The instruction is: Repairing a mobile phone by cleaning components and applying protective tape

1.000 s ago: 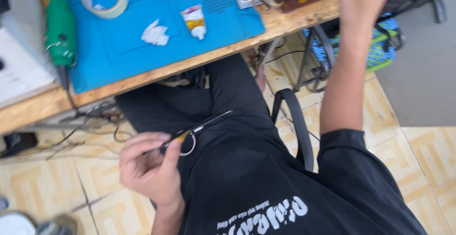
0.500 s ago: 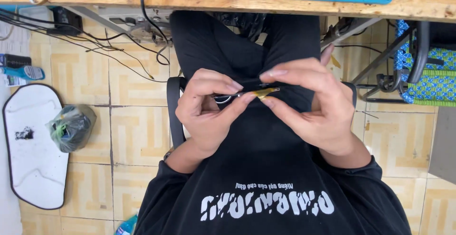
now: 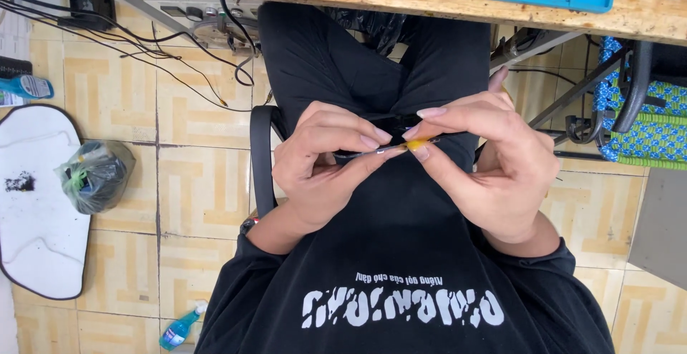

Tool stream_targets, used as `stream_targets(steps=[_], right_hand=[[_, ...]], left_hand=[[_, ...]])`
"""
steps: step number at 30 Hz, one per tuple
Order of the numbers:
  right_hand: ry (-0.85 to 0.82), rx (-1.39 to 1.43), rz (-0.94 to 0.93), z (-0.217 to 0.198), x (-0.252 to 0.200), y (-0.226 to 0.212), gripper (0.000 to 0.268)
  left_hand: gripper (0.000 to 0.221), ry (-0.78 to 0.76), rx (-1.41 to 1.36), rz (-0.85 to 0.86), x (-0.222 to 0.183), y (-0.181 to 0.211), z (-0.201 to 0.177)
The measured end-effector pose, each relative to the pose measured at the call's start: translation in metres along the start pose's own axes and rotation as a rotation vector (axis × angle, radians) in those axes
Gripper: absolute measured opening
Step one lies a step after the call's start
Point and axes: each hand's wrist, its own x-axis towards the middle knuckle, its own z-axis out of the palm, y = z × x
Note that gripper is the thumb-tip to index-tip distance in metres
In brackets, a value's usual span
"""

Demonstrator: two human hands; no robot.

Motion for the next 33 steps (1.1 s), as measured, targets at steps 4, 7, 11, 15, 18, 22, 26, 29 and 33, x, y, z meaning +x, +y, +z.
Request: stream_targets(steps=[4, 7, 11, 15, 18, 22, 26, 29, 33], right_hand=[[0.008, 0.024, 0.037, -0.001, -0.002, -0.006, 0.021], [0.019, -0.034, 0.174, -0.002, -0.004, -0.013, 0.025], [0.0, -0.085, 0.252, -0.004, -0.003, -0.018, 0.03], [0.045, 0.083, 0.292, 0.001, 0.001, -0.02, 0.035], [0.212, -0.023, 0.043, 0.002, -0.006, -0.001, 0.021], [0.183, -0.118, -0.363, -0.011, -0.019, 0.032, 0.012], [0.115, -0.301, -0.455, -0.009, -0.019, 0.033, 0.012], [0.112, -0.34, -0.451, -0.008, -0.018, 0.03, 0.012], [0.067, -0.391, -0.397, -0.01, -0.019, 0.023, 0.016]], left_hand=[[0.026, -0.032, 0.023, 0.059, 0.0, 0.0, -0.002], [0.022, -0.069, 0.0, 0.062, -0.001, -0.001, -0.003], [0.02, -0.099, 0.016, 0.083, 0.0, -0.001, -0.003], [0.02, -0.115, 0.027, 0.091, -0.001, -0.002, -0.002], [0.028, -0.031, 0.029, 0.009, -0.001, 0.001, 0.001], [0.03, 0.017, 0.027, 0.017, -0.001, -0.003, 0.002], [0.027, -0.03, -0.011, -0.013, -0.003, 0.0, 0.001], [0.023, -0.055, -0.018, 0.017, -0.003, -0.001, 0.001], [0.022, -0.055, 0.003, 0.062, -0.005, -0.001, -0.001]])
